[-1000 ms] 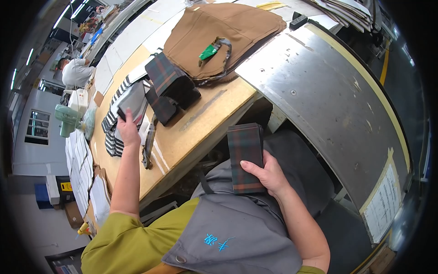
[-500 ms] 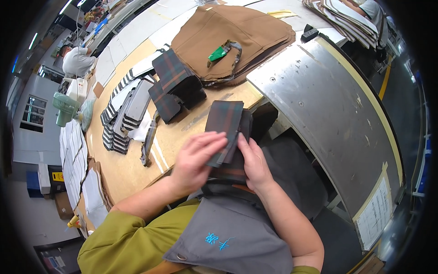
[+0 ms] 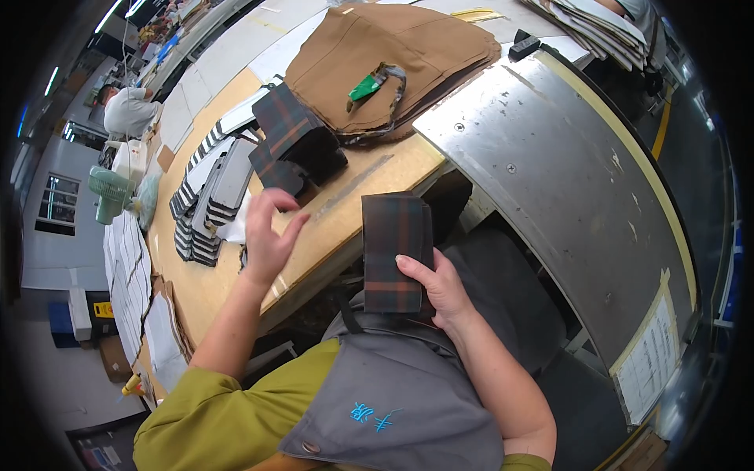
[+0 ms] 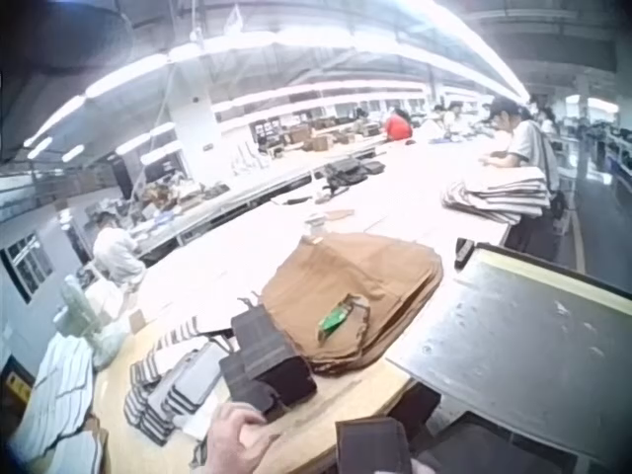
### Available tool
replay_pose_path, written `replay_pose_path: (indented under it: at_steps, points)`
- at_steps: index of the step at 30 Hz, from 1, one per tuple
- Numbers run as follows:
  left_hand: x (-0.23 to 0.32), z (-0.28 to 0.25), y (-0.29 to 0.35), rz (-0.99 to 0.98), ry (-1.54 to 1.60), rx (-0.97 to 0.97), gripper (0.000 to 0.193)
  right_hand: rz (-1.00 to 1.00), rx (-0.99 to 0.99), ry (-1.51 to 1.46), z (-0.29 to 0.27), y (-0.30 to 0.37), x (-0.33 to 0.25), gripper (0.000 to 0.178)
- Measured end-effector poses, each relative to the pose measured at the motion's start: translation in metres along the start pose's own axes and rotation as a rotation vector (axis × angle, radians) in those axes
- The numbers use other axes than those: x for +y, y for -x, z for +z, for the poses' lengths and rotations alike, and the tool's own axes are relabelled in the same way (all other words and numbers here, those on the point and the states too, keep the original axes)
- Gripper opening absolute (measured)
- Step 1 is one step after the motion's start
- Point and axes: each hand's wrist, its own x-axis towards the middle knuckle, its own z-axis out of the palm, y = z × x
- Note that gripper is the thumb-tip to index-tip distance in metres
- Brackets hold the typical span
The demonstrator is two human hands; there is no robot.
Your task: Folding and stacking leather wallet components over a metal assembly plate.
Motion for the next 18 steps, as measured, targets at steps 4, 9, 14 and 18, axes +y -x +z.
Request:
replay_pose_path:
  at_steps: [4, 9, 14, 18]
  points:
    - [-0.055, 0.025, 0.003, -0.028, -0.241, 0.117, 0.041, 0.048, -0.041, 0.043, 0.001, 0.0, 0.001, 0.052]
    - [-0.076, 0.026, 0.003, -0.076, -0.022, 0.125, 0.022, 0.052, -0.02, 0.097, -0.002, -0.001, 0.006, 0.051]
    - [-0.102, 0.007, -0.005, -0.452, 0.468, 0.502, 0.013, 0.063, -0.029, 0.085, 0.001, 0.0, 0.005, 0.051]
    - [-0.116, -0.034, -0.022, -0.435, 0.612, 0.821, 0.013, 0.056, -0.029, 0.068, -0.003, -0.004, 0.009, 0.049]
